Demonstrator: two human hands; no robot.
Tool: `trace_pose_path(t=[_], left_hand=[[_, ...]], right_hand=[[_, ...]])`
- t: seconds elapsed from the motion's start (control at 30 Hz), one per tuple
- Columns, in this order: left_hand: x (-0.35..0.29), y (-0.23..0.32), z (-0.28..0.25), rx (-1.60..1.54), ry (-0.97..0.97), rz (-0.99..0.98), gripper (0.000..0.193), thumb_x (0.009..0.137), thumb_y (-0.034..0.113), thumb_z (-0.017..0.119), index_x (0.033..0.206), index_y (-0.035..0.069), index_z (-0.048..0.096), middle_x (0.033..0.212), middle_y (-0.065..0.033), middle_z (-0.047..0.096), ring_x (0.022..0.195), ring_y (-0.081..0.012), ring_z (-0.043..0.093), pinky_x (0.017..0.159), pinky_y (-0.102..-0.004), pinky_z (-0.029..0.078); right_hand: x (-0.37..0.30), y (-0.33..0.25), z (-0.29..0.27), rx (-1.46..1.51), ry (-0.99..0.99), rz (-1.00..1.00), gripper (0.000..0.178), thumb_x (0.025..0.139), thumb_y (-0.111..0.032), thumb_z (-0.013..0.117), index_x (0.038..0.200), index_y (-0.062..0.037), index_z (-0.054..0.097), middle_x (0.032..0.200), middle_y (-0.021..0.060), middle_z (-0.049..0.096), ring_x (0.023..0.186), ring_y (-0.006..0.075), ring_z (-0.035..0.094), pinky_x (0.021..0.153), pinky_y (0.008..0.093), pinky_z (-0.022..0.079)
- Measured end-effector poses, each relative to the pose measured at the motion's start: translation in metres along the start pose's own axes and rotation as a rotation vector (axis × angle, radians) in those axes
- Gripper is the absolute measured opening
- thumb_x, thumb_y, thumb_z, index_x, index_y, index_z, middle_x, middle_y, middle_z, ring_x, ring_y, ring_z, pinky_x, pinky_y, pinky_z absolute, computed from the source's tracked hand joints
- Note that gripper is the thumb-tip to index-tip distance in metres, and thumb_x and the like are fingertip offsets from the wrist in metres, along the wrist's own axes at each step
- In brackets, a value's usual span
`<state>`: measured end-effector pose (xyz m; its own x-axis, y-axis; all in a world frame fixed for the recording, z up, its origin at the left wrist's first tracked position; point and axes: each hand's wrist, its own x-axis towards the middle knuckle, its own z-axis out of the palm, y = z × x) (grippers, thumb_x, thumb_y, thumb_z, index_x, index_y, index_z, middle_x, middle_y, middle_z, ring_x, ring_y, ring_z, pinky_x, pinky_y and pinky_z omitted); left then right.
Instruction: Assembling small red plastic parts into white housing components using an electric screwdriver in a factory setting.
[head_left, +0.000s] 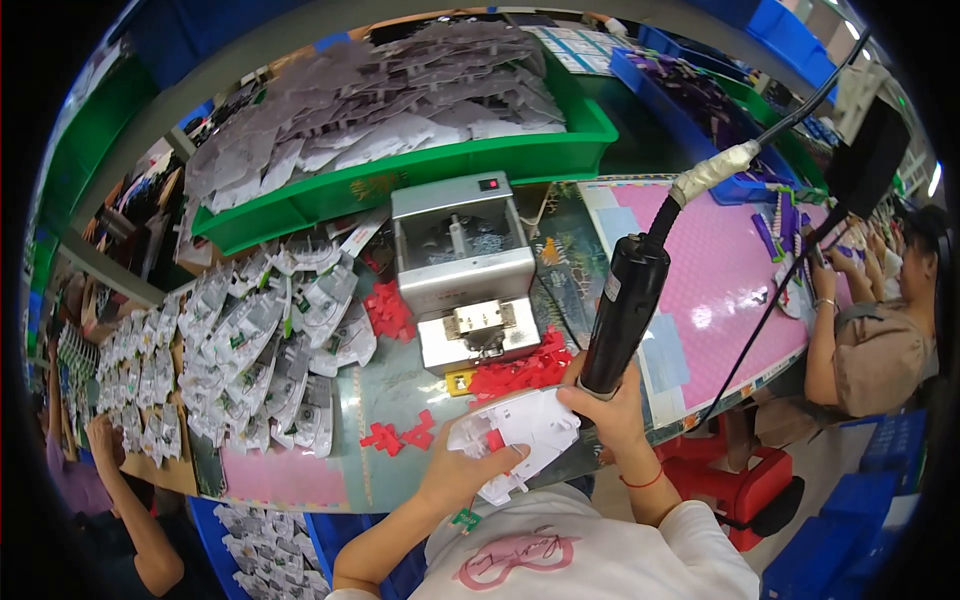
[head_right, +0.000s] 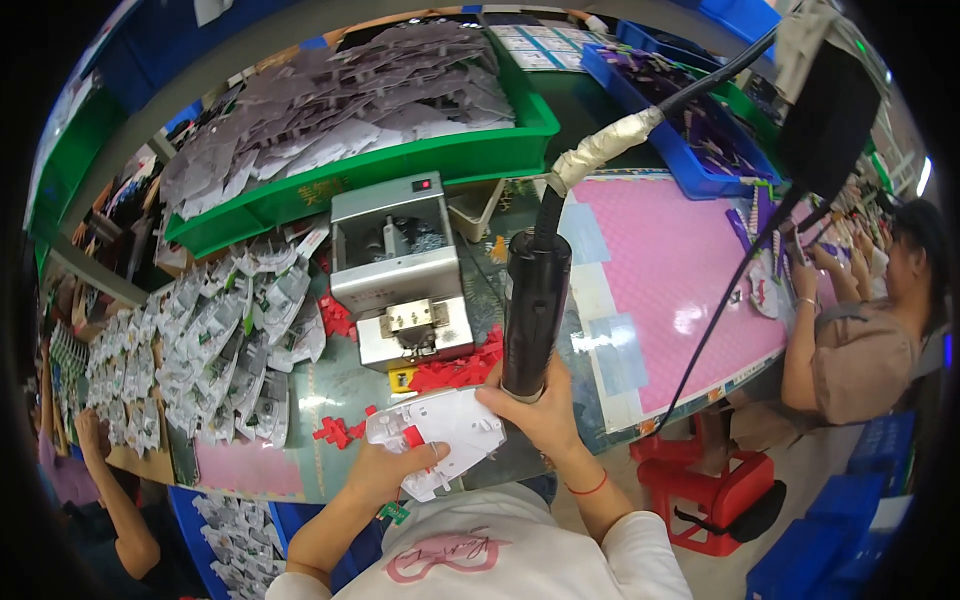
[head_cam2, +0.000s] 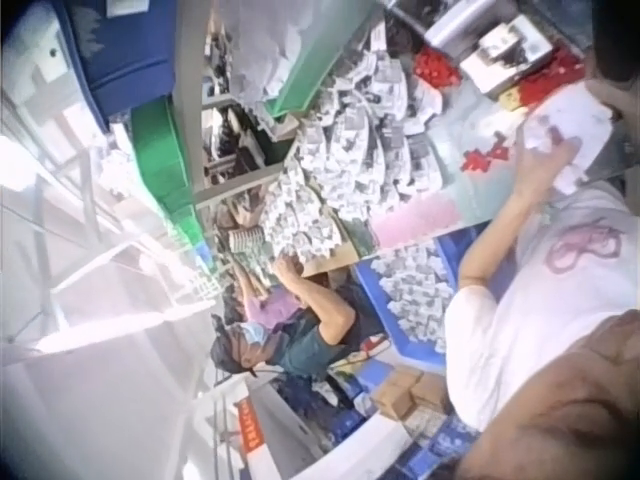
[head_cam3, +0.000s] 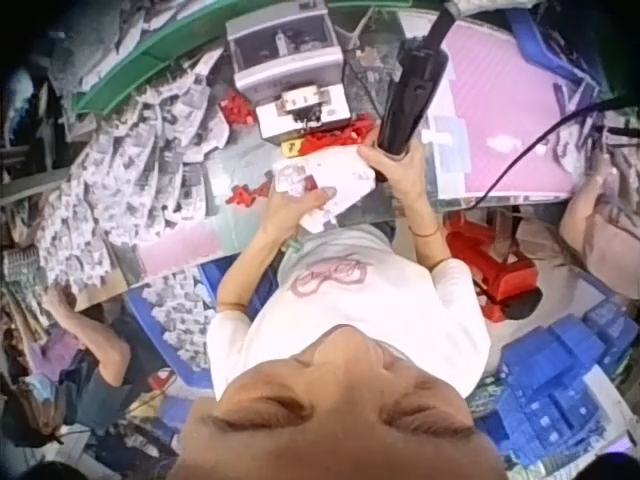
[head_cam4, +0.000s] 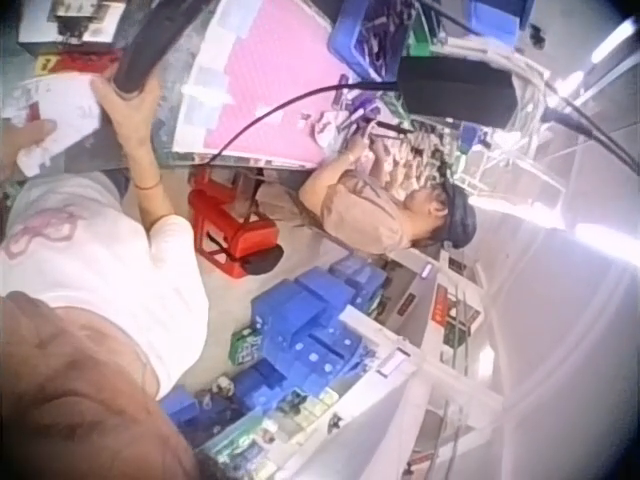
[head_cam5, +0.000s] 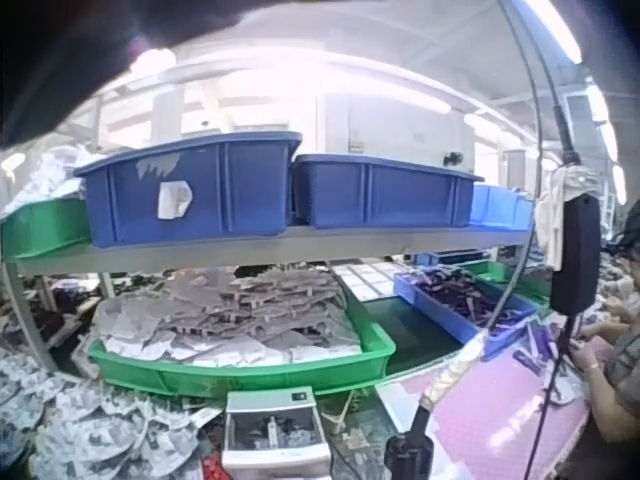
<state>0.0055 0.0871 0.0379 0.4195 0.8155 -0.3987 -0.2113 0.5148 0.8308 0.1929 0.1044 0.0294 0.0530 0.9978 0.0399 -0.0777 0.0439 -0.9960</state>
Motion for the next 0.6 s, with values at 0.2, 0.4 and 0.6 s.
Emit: trace_pose_path(t=[0.2,0.4,0.6], left_hand=[[0.02,0.011,0.022,-0.352,0.041,-0.112,0.048,0.07,-0.002,0.062,0.114,-0.001,0.042,0.097,-0.0121,0.057,0.084,-0.0207,0.06,0.072,-0.0303,0.05],[0.084,-0.002,0.068,-0.45,-0.106,-0.023,0.049,0.069,-0.009,0.051,0.115,0.002,0.04,0.099,-0.0084,0.053,0.091,-0.0197,0.056,0.078,-0.0322,0.047],[0.177,-0.018,0.111,-0.475,-0.112,0.219,0.04,0.072,-0.003,0.053,0.111,0.003,0.042,0.093,-0.0037,0.052,0.087,-0.0134,0.053,0.069,-0.0263,0.045]], right_hand=[[-0.015,-0.001,-0.032,0.32,0.148,-0.004,0.041,0.073,0.0,0.059,0.111,0.0017,0.042,0.08,0.0086,0.056,0.057,0.0113,0.052,0.048,0.0253,0.043],[-0.039,0.009,-0.048,0.53,0.296,0.02,0.075,0.08,-0.005,0.054,0.138,-0.0195,0.008,0.079,0.0075,0.051,0.054,0.0103,0.045,0.046,0.0251,0.04],[-0.035,0.02,-0.036,0.462,0.337,0.052,0.073,0.08,-0.002,0.053,0.137,-0.0192,0.011,0.08,0.008,0.051,0.056,0.012,0.047,0.049,0.0273,0.043]])
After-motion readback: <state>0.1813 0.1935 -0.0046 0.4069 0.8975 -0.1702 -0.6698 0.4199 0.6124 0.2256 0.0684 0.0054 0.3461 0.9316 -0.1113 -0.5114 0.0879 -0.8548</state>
